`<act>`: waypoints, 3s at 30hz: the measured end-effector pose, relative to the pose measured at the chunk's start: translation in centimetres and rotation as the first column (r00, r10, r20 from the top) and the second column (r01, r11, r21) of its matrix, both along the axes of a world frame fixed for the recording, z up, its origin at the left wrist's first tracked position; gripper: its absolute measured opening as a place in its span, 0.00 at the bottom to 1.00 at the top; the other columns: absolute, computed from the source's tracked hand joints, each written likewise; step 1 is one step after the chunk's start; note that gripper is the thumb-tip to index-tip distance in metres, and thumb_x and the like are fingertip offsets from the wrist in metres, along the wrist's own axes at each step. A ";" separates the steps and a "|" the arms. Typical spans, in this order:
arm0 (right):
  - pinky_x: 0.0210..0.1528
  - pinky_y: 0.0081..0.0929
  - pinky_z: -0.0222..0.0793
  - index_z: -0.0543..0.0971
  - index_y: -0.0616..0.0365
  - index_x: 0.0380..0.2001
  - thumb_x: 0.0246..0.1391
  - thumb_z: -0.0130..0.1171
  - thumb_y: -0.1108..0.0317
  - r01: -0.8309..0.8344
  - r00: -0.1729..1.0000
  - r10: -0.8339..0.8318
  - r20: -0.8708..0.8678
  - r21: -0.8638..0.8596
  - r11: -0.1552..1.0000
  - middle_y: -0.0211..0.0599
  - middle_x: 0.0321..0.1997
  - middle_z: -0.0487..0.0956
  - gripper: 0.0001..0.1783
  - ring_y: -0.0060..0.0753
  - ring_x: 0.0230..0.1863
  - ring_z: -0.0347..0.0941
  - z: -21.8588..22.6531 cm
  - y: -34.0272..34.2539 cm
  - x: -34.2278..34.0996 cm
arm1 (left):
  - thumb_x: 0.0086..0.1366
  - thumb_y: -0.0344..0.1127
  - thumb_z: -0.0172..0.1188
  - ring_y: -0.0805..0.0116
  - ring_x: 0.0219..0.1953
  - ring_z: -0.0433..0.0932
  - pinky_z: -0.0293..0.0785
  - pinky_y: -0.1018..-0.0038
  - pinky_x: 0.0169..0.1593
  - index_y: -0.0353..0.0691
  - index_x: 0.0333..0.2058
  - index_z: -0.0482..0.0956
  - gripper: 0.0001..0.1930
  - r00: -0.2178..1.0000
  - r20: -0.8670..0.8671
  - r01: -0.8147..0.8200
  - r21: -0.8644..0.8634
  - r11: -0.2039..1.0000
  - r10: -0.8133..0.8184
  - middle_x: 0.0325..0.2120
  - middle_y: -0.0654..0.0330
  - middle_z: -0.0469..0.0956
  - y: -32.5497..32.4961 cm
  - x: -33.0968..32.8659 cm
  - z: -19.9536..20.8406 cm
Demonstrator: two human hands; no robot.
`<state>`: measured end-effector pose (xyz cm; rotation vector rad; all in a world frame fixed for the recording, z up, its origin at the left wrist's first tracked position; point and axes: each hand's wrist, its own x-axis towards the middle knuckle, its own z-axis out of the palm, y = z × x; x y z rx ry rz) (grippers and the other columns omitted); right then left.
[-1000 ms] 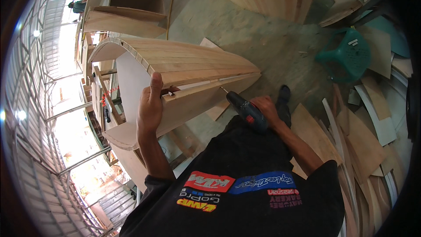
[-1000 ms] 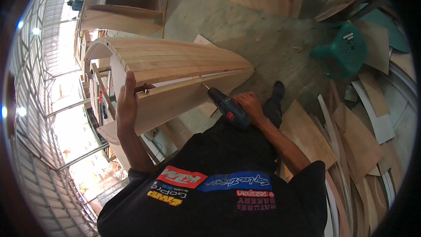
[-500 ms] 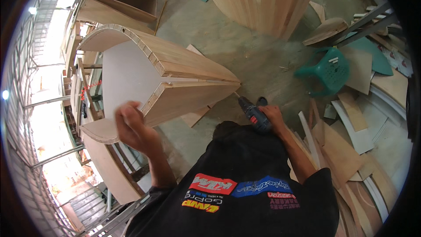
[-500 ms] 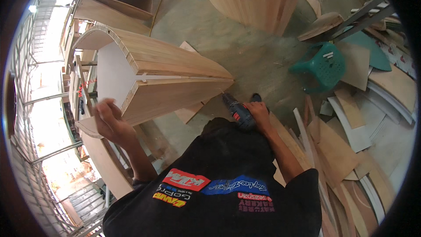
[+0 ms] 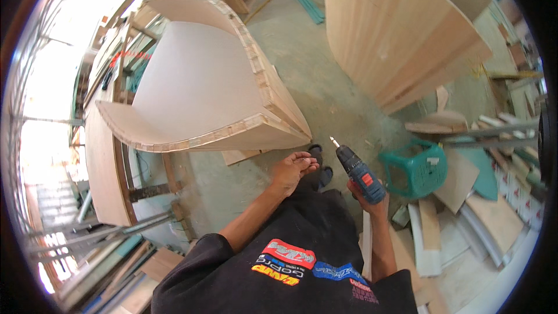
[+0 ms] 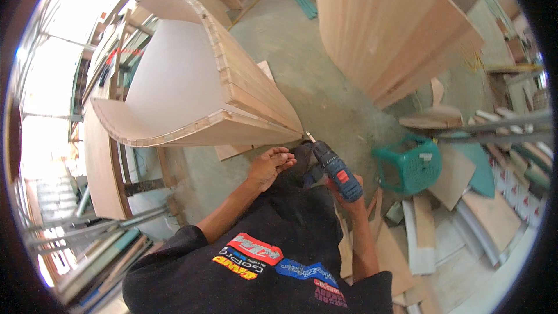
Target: The person uses a drill to drive screws into individual wooden slats on a curved frame and then reaches for more screws from a small container.
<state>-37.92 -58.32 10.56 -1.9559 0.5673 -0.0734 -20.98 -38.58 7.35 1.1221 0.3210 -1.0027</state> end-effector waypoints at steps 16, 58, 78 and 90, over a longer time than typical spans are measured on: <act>0.37 0.27 0.74 0.83 0.54 0.34 0.46 0.69 0.66 -0.166 0.983 0.144 0.110 0.236 0.957 0.34 0.31 0.83 0.11 0.33 0.32 0.81 -5.0 -11.0 6.6 | 0.67 0.36 0.56 0.73 0.34 0.78 0.77 0.79 0.40 0.38 0.39 0.75 0.08 0.872 -0.112 -0.487 -0.113 0.866 0.476 0.33 0.60 0.79 -12.2 4.9 -3.2; 0.32 0.21 0.69 0.75 0.57 0.36 0.53 0.63 0.70 -0.514 0.731 0.593 0.337 0.844 0.154 0.26 0.29 0.76 0.09 0.20 0.30 0.72 -11.7 -14.0 19.2 | 0.62 0.37 0.63 0.75 0.34 0.75 0.70 0.80 0.40 0.41 0.36 0.78 0.07 0.254 0.421 -0.960 0.002 0.279 0.871 0.33 0.65 0.79 -14.2 3.4 -4.6; 0.40 0.23 0.71 0.76 0.60 0.41 0.55 0.62 0.69 -0.598 0.676 0.611 0.411 0.791 0.129 0.29 0.35 0.78 0.12 0.24 0.36 0.74 -13.5 -12.6 18.3 | 0.61 0.37 0.65 0.75 0.34 0.76 0.71 0.80 0.39 0.42 0.35 0.80 0.07 0.262 0.401 -0.961 0.021 0.276 0.878 0.32 0.65 0.80 -13.0 3.1 -4.5; 0.35 0.27 0.72 0.77 0.59 0.37 0.53 0.63 0.69 -0.710 0.661 0.610 0.437 0.627 0.320 0.30 0.30 0.77 0.09 0.26 0.32 0.74 -15.9 -11.3 17.3 | 0.62 0.41 0.63 0.70 0.39 0.72 0.66 0.73 0.48 0.38 0.39 0.76 0.14 0.237 0.417 -0.959 -0.041 0.279 0.877 0.33 0.63 0.74 -12.9 3.1 -4.7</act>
